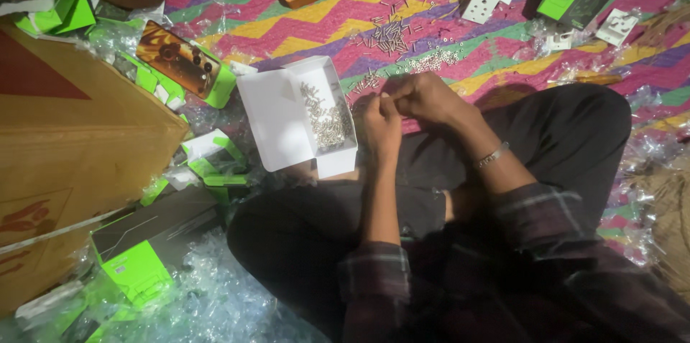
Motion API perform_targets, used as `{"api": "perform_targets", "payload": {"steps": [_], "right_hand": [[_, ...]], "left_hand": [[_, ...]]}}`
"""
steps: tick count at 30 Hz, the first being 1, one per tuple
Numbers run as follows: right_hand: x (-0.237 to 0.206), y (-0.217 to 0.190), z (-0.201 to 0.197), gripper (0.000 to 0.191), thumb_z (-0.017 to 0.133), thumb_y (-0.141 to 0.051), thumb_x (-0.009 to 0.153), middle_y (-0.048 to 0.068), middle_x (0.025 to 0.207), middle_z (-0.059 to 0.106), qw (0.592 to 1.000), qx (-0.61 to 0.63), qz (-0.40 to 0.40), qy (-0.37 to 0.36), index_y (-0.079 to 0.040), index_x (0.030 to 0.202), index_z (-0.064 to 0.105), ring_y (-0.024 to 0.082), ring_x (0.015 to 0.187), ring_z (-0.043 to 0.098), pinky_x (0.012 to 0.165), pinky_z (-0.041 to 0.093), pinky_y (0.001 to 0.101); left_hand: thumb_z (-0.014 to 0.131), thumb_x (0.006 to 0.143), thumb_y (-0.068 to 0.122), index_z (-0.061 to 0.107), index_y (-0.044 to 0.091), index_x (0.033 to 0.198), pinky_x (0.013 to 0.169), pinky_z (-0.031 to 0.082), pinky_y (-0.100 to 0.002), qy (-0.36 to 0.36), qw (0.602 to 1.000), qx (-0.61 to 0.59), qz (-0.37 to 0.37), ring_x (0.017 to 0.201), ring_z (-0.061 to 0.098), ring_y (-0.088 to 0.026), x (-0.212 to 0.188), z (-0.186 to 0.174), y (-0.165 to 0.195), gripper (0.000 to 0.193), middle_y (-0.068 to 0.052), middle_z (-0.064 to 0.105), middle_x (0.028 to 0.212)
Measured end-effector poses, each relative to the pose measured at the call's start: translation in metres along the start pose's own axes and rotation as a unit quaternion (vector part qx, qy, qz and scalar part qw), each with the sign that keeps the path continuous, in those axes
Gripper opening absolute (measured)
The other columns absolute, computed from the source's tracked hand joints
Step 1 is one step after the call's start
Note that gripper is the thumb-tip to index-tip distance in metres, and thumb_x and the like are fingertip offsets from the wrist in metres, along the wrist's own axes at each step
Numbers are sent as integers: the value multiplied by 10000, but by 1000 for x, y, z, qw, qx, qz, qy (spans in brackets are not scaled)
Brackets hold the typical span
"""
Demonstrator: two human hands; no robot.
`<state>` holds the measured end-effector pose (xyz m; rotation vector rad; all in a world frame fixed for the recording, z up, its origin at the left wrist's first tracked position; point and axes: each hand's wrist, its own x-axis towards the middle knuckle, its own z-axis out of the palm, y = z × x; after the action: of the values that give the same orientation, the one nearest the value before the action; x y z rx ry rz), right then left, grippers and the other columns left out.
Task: The person sits on a floor mat and sorts small metal screws by hand, picking them one at a time from a pile on the mat and placing them into an open white box beside them. Other people nearby handle white electrical switch plates and wooden trays.
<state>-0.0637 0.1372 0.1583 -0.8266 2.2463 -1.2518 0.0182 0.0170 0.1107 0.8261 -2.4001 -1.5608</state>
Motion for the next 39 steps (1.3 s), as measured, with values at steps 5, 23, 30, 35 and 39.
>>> {"api": "perform_targets", "payload": {"steps": [5, 23, 30, 35, 39], "right_hand": [[1, 1, 2, 196, 724, -252, 955, 157, 866, 728, 992, -67, 97, 42, -88, 1038, 790, 304, 728, 688, 699, 543, 388], [6, -21, 1, 353, 698, -323, 919, 154, 953, 764, 994, -39, 82, 55, -103, 1191, 740, 272, 817, 758, 726, 572, 378], [6, 4, 12, 301, 640, -270, 952, 177, 862, 734, 996, -51, 68, 25, -103, 1183, 735, 323, 758, 722, 683, 548, 419], [7, 7, 13, 250, 613, -254, 1024, 173, 818, 692, 995, -50, 67, 47, -34, 1079, 717, 292, 704, 667, 660, 518, 415], [6, 2, 11, 272, 577, -259, 1011, 150, 691, 657, 990, 29, 138, 30, -40, 1078, 721, 217, 629, 626, 620, 519, 375]], "left_hand": [[568, 998, 242, 713, 1, 1041, 731, 550, -467, 72, 990, 91, 74, 804, 706, -383, -2, -1, 2, 284, -216, 697, 879], [723, 869, 19, 683, 40, 986, 734, 560, -456, 80, 982, 154, 79, 886, 705, -357, -3, 3, -13, 126, -135, 670, 1071], [717, 878, -3, 710, 56, 950, 725, 533, -432, 105, 983, 60, 140, 844, 689, -327, 0, 13, -25, 94, -112, 683, 958], [716, 834, -25, 709, 39, 958, 716, 525, -443, 78, 986, 56, 137, 822, 683, -340, -1, 13, -28, 140, -135, 687, 957], [717, 859, -17, 702, 40, 951, 725, 526, -441, 90, 985, 33, 146, 829, 688, -344, 0, 13, -27, 109, -133, 691, 939]]}}
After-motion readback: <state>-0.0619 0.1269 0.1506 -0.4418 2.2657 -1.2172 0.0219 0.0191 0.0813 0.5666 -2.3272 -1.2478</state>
